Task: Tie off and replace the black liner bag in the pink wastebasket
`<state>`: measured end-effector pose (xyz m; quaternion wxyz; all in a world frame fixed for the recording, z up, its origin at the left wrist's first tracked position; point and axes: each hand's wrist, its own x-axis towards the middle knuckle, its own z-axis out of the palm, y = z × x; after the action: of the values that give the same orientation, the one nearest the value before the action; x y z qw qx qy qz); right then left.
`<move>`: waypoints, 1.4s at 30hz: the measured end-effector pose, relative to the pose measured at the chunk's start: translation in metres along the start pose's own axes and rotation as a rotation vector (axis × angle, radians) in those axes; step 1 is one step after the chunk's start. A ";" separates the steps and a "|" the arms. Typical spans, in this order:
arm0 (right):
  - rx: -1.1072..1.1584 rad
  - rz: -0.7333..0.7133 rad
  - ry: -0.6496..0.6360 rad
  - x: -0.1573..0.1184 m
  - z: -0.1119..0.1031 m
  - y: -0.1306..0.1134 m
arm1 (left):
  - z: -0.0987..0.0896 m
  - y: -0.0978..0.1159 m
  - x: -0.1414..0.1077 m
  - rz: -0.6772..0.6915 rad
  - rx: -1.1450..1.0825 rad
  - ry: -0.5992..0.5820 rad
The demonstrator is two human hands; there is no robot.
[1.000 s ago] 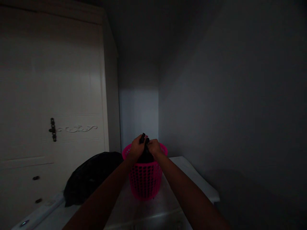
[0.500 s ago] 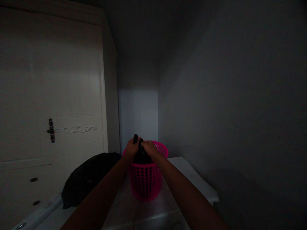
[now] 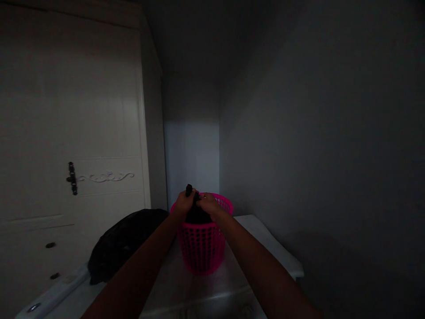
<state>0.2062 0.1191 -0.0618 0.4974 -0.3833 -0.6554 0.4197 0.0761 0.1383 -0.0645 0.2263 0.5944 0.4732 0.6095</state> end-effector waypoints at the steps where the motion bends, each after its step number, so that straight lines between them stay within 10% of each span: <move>1: 0.036 0.037 0.030 0.000 -0.001 -0.002 | 0.000 0.000 0.000 -0.008 0.003 -0.013; 8: 0.065 0.111 0.174 -0.002 -0.001 -0.005 | 0.000 -0.001 0.006 -0.050 0.119 0.032; 26: -0.932 -0.465 0.099 -0.020 -0.012 -0.027 | -0.003 0.005 0.014 -0.214 0.132 0.118; 42: -1.048 -0.129 0.146 -0.048 -0.106 -0.014 | -0.077 -0.008 -0.017 -0.192 0.347 0.060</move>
<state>0.3181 0.0875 -0.0489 0.3083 -0.5677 -0.7630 -0.0231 0.0047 0.1045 -0.0680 0.1636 0.5582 0.6322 0.5118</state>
